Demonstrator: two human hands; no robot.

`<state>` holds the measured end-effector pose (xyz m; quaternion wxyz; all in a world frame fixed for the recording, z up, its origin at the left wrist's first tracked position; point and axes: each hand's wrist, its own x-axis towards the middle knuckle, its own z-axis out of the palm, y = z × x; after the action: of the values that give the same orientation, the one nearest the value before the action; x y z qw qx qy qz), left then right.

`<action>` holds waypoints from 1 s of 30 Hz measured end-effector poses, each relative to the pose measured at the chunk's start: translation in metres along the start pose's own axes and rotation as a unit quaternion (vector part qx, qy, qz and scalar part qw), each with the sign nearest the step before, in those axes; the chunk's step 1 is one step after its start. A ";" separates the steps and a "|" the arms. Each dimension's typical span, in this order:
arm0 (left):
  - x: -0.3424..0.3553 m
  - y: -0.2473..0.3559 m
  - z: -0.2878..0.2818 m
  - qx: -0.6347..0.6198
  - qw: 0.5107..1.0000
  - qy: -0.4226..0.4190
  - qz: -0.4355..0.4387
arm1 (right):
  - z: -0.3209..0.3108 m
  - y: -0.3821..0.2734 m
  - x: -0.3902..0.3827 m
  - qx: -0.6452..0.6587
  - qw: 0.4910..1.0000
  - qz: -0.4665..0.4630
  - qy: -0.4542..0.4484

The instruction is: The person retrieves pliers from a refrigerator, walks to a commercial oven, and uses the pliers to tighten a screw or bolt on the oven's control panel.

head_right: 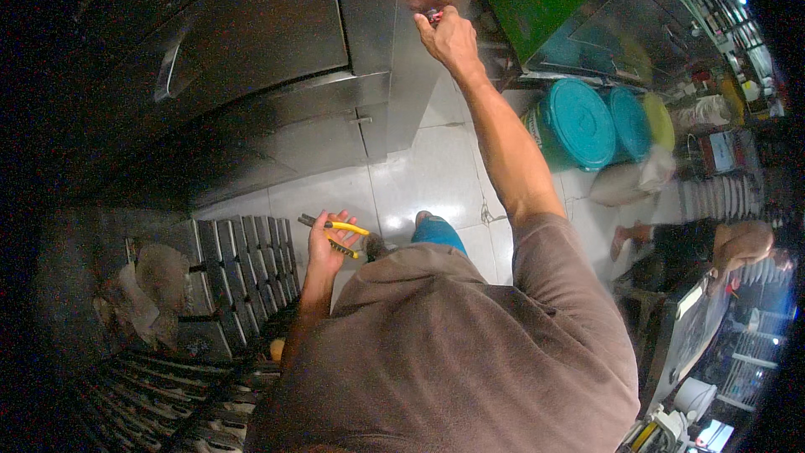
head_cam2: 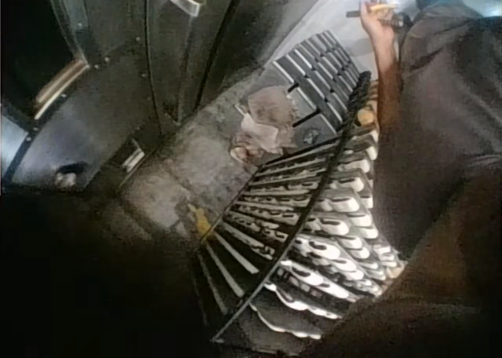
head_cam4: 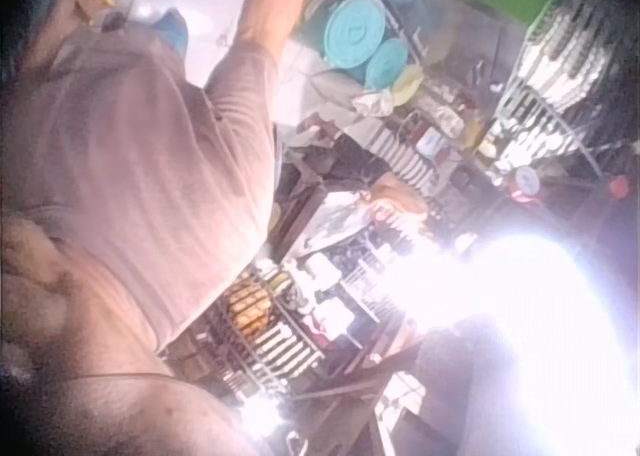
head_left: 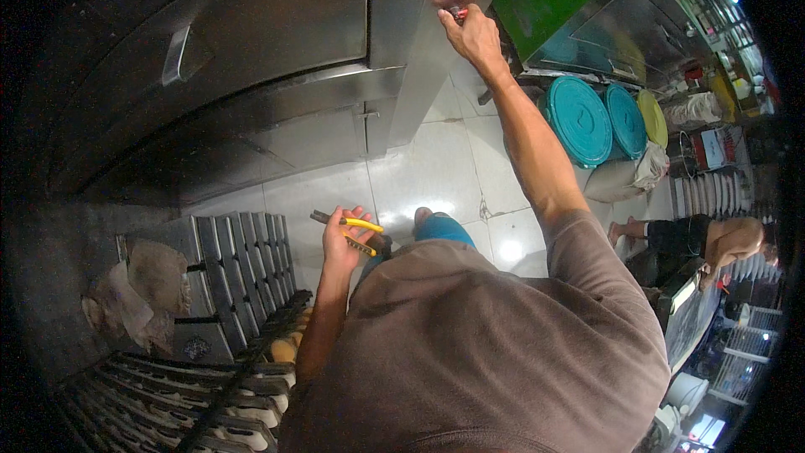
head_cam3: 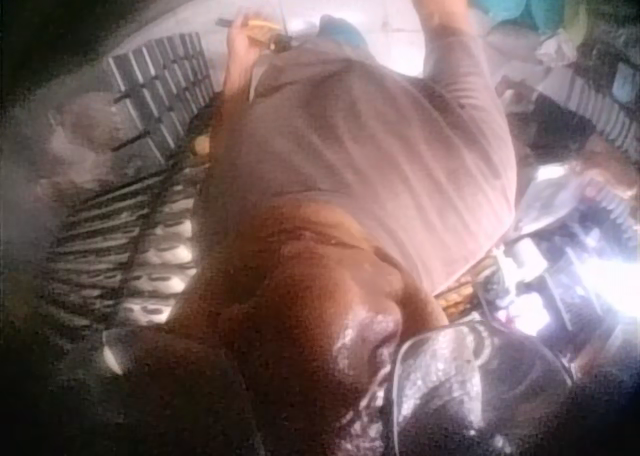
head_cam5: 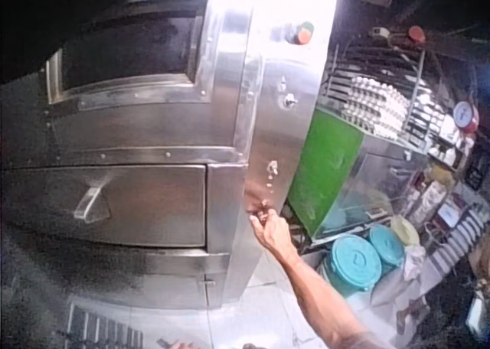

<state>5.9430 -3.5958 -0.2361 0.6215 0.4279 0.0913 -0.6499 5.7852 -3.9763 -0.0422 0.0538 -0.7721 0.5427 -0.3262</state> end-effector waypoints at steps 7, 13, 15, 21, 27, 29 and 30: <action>-0.003 -0.012 0.002 0.019 1.000 0.018 -0.006 | -0.005 0.004 -0.008 0.086 0.996 0.007 0.025; 0.024 -0.034 0.023 0.062 0.998 -0.001 -0.015 | -0.013 0.010 -0.008 0.134 0.988 0.063 -0.032; 0.029 -0.041 0.039 0.078 0.997 -0.016 -0.020 | -0.024 0.007 -0.009 0.151 0.986 0.061 -0.029; 0.050 -0.077 0.119 0.123 0.991 -0.043 -0.032 | -0.060 0.057 -0.050 0.233 0.968 0.065 -0.073; 0.106 -0.158 0.236 0.123 0.983 -0.112 -0.080 | -0.073 0.213 -0.196 0.239 0.889 0.053 -0.388; 0.121 -0.191 0.275 0.205 0.972 -0.090 -0.065 | -0.082 0.245 -0.227 0.288 0.835 0.127 -0.451; 0.115 -0.198 0.301 0.235 0.961 -0.115 -0.085 | -0.087 0.260 -0.236 0.383 0.790 0.182 -0.442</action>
<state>5.6502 -3.8338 -0.2085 0.4521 0.4749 -0.1001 -0.7484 5.4810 -3.8518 -0.1934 0.6376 -0.6352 0.4204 -0.1149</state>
